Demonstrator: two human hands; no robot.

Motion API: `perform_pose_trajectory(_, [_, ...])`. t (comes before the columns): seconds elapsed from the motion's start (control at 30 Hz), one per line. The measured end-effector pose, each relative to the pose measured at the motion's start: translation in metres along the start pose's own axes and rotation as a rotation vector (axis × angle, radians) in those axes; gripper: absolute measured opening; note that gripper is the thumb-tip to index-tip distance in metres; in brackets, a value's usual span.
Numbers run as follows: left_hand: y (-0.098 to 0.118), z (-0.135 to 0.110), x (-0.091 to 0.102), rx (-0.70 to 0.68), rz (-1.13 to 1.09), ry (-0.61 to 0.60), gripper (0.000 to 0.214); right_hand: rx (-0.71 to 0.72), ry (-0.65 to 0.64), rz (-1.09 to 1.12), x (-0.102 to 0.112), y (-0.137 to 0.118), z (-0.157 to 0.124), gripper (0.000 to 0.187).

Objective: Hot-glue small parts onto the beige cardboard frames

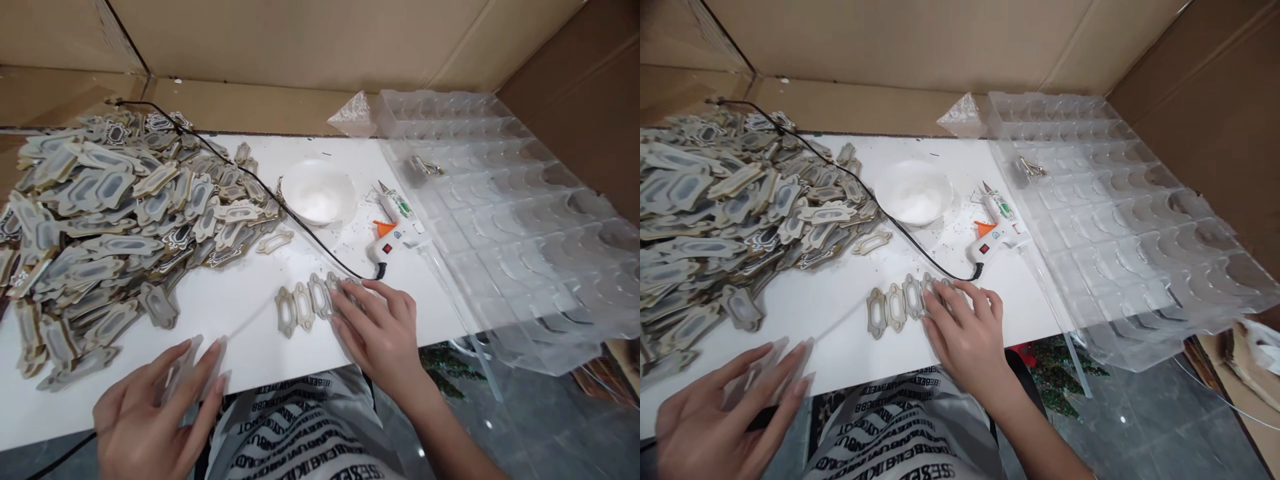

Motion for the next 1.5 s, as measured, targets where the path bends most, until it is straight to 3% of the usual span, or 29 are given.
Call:
perform_pose_trajectory(0.27, [0.004,-0.004,-0.004,-0.349,-0.161,-0.003,0.044,-0.083,0.043,0.08,0.004,0.009,-0.005,0.023])
perform_pose_trajectory(0.43, [0.013,-0.01,-0.001,-0.349,-0.284,-0.034,0.035,-0.081,0.116,0.137,0.02,0.001,-0.01,0.022])
perform_pose_trajectory(0.67, [0.035,0.02,-0.001,-0.393,-0.43,-0.015,0.033,0.195,0.036,0.492,0.025,-0.045,-0.012,0.019])
perform_pose_trajectory(0.77, [0.047,0.037,0.0,-0.342,-0.443,0.026,0.027,0.186,0.021,0.514,0.023,-0.047,-0.01,0.017])
perform_pose_trajectory(0.97, [0.069,0.06,-0.004,-0.434,-0.439,0.059,0.024,0.153,0.027,0.48,0.028,-0.034,-0.009,0.017])
perform_pose_trajectory(1.13, [0.061,0.065,-0.018,-0.208,-0.473,0.057,0.05,0.029,0.141,0.272,0.026,0.0,-0.004,0.014])
perform_pose_trajectory(1.23, [0.051,0.065,-0.029,-0.071,-0.387,0.036,0.051,0.02,0.206,0.091,0.02,0.02,-0.002,0.017])
perform_pose_trajectory(1.5, [0.049,0.066,-0.036,-0.008,-0.294,-0.051,0.055,0.069,0.19,-0.047,0.007,0.03,-0.004,0.02])
Point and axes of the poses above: each hand's wrist, its own z-axis towards the middle knuckle, its own x-axis out of the back of the hand, y = z × x, the point moved 1 cm from there along z, towards the middle knuckle, and after that the axes turned 3 degrees about -z, right-handed, at the moved point
